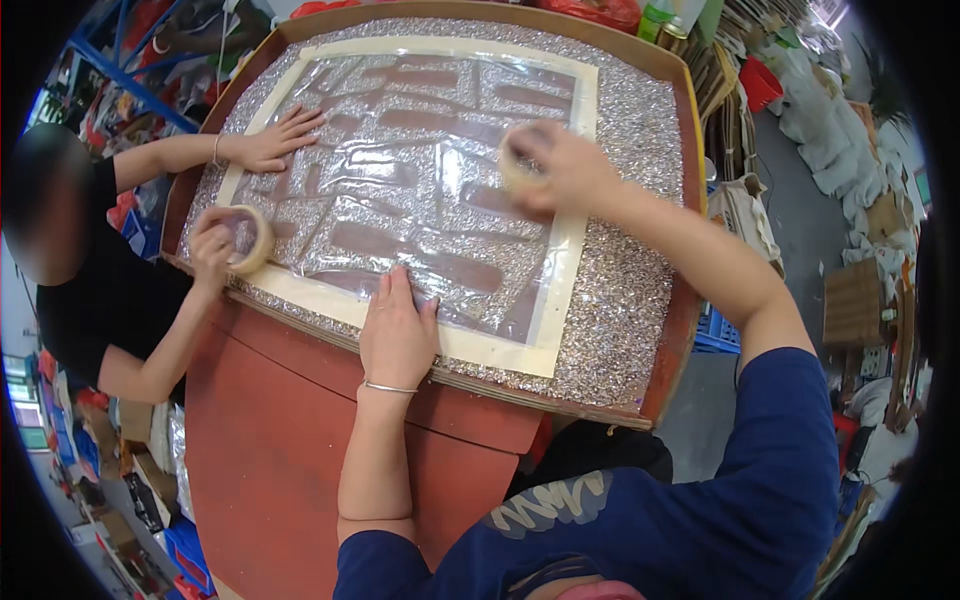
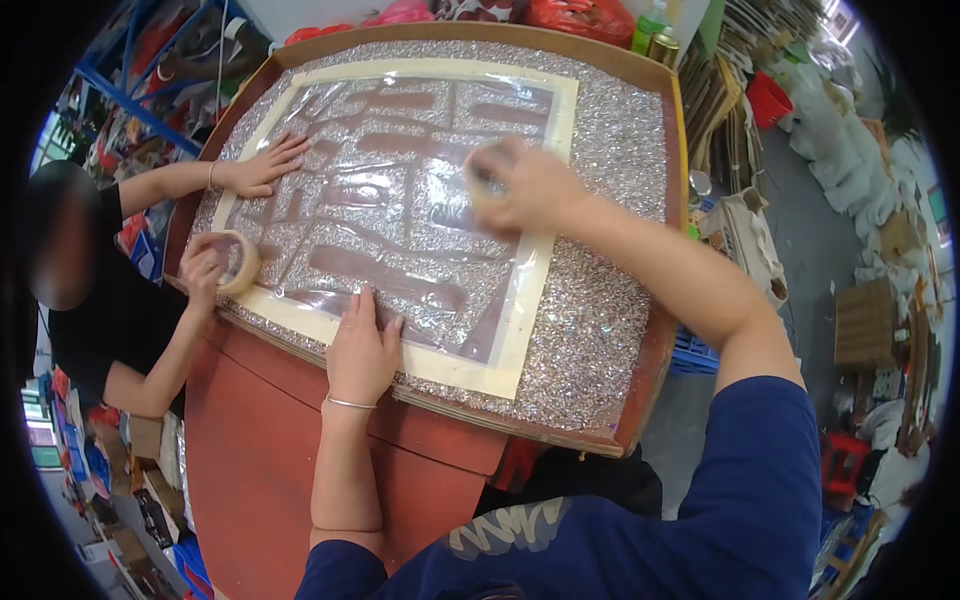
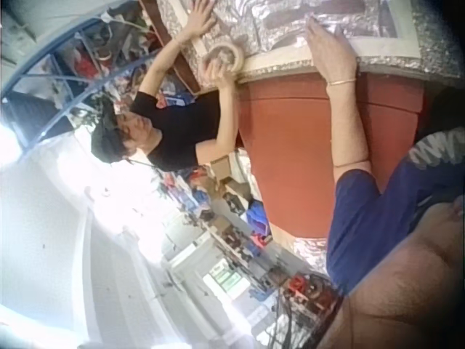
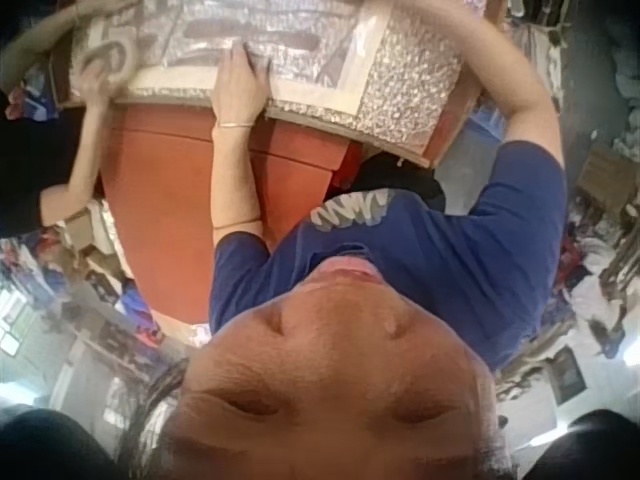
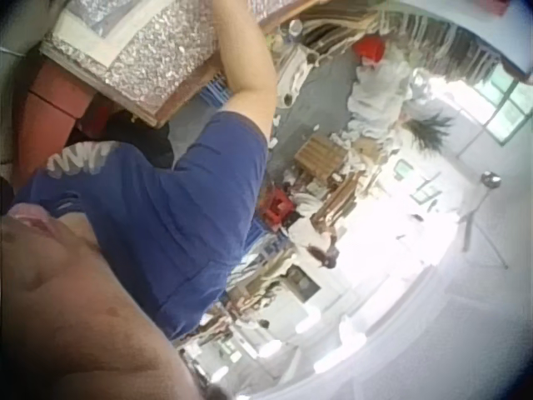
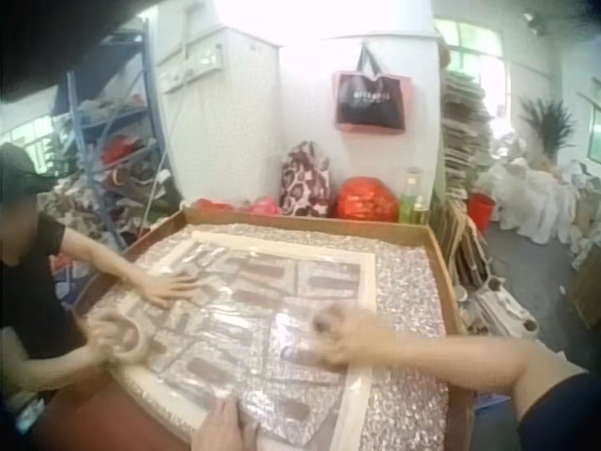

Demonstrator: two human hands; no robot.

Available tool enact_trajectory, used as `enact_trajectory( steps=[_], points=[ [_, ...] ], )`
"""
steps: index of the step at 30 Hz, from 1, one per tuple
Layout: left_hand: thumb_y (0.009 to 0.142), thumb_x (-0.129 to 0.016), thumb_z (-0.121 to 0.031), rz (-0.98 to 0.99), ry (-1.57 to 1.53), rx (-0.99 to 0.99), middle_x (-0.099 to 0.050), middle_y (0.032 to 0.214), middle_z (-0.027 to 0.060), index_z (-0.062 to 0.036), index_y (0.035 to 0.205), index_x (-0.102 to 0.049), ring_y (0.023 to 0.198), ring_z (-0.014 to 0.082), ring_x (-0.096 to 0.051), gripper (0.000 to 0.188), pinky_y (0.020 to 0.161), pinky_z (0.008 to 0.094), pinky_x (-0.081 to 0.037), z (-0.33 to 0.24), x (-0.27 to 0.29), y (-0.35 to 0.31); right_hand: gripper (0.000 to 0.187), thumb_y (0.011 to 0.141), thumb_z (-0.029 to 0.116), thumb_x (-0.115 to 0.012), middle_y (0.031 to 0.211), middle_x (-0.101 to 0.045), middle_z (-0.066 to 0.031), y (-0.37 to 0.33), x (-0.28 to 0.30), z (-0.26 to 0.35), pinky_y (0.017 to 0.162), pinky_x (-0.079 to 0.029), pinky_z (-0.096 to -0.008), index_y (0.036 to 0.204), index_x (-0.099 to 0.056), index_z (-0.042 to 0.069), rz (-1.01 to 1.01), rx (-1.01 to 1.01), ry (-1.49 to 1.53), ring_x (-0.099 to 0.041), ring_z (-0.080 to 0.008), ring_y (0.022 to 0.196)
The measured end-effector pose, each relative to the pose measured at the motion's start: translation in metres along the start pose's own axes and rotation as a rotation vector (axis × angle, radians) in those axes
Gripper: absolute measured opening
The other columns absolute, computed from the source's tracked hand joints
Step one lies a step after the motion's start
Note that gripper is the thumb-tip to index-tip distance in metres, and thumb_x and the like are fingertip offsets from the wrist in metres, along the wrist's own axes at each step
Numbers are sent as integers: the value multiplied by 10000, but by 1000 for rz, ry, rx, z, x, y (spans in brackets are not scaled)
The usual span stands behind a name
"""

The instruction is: Applying and securing a clear protective film or stencil onto patterned fabric pieces on a work table.

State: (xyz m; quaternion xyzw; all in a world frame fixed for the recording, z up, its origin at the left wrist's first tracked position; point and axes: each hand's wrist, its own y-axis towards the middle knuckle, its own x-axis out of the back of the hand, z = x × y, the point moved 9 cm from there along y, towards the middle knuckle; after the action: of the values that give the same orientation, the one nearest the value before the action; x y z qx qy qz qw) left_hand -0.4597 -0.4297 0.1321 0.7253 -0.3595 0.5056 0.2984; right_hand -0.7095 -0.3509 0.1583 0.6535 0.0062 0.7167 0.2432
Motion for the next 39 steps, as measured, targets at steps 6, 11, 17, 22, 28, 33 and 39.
enact_trajectory(
  steps=[6,11,17,22,28,33,39],
  points=[
    [879,-563,-305,44,-47,-22,-464,1268,318,41,1330,-367,1142,455,-483,601,939,460,-427,-1,-14,11,714,731,550,-570,1251,-476,-235,61,-21,-89,861,-496,-423,1354,-425,232,41,-356,-177,-607,-378,980],
    [867,-581,-272,24,-58,-82,-482,1232,326,83,1298,-365,1151,450,-472,599,974,457,-408,-2,-4,7,767,710,593,-547,1220,-506,-216,107,-36,-71,840,-501,-419,1370,-409,227,93,-261,-108,-613,-373,974],
    [853,-596,-253,23,-105,-100,-500,1216,316,100,1280,-368,1164,441,-468,599,983,437,-401,-1,-7,8,743,753,597,-533,1195,-512,-208,181,-74,-35,842,-494,-442,1387,-378,242,-21,-240,-155,-607,-401,959],
    [855,-596,-252,-20,-79,-143,-500,1230,306,122,1275,-369,1169,429,-476,607,996,455,-386,-10,-2,8,718,758,611,-488,1227,-504,-201,221,-83,-25,849,-492,-432,1375,-391,256,17,-207,-195,-608,-362,1007],
    [849,-603,-263,-22,-63,-139,-499,1238,302,118,1277,-378,1179,418,-476,616,995,438,-393,-8,-5,6,652,768,590,-479,1204,-525,-198,226,-88,95,820,-508,-413,1318,-427,244,43,81,-145,-617,-359,986],
    [832,-622,-292,20,-97,-119,-495,1257,281,88,1283,-400,1182,414,-473,630,971,429,-412,-12,0,5,667,675,493,-658,1160,-547,-168,134,-71,155,753,-504,-418,1266,-517,219,-156,365,88,-630,-345,845],
    [842,-604,-336,73,-45,86,-479,1274,287,44,1305,-399,1172,408,-482,633,982,430,-406,0,-9,8,502,703,390,-682,1076,-572,-129,53,-19,81,725,-509,-411,1156,-554,217,-32,375,243,-624,-305,849]
  ],
)
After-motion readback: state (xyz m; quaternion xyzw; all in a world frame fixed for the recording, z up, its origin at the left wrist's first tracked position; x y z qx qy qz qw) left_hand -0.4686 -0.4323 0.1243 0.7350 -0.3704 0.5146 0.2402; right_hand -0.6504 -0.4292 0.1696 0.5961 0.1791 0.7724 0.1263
